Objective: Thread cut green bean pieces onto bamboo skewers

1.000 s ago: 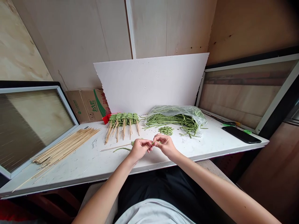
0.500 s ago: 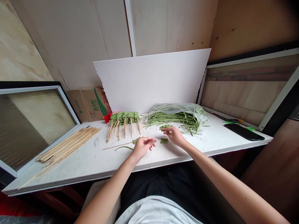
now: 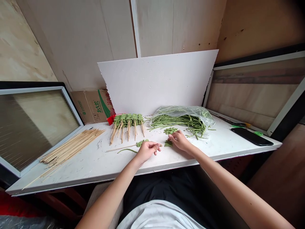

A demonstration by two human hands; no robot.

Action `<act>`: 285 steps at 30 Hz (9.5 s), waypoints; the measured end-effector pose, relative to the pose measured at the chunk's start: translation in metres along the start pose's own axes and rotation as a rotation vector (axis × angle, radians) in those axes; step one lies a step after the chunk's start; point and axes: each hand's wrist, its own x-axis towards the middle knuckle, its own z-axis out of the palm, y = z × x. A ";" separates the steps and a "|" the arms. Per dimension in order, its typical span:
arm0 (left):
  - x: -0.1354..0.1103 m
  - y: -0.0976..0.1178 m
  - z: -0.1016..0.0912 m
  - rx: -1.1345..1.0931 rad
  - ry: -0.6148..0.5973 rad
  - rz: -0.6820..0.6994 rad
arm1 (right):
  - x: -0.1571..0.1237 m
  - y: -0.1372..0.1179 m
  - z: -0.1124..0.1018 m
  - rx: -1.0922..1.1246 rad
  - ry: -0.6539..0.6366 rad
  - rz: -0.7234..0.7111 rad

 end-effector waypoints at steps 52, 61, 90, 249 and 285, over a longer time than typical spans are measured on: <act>0.003 -0.003 -0.006 0.024 -0.046 0.177 | -0.002 -0.077 -0.007 0.801 -0.091 -0.055; 0.004 -0.009 -0.005 0.043 -0.022 0.114 | 0.003 -0.008 -0.007 0.099 0.089 -0.018; 0.009 -0.022 -0.004 -0.032 0.107 0.059 | -0.005 -0.080 -0.013 0.245 -0.064 -0.334; 0.010 -0.032 0.001 -0.055 0.014 0.171 | 0.006 -0.028 -0.017 0.287 0.070 0.011; 0.007 -0.034 0.002 -0.061 0.035 0.029 | 0.000 -0.036 -0.023 0.212 -0.106 -0.143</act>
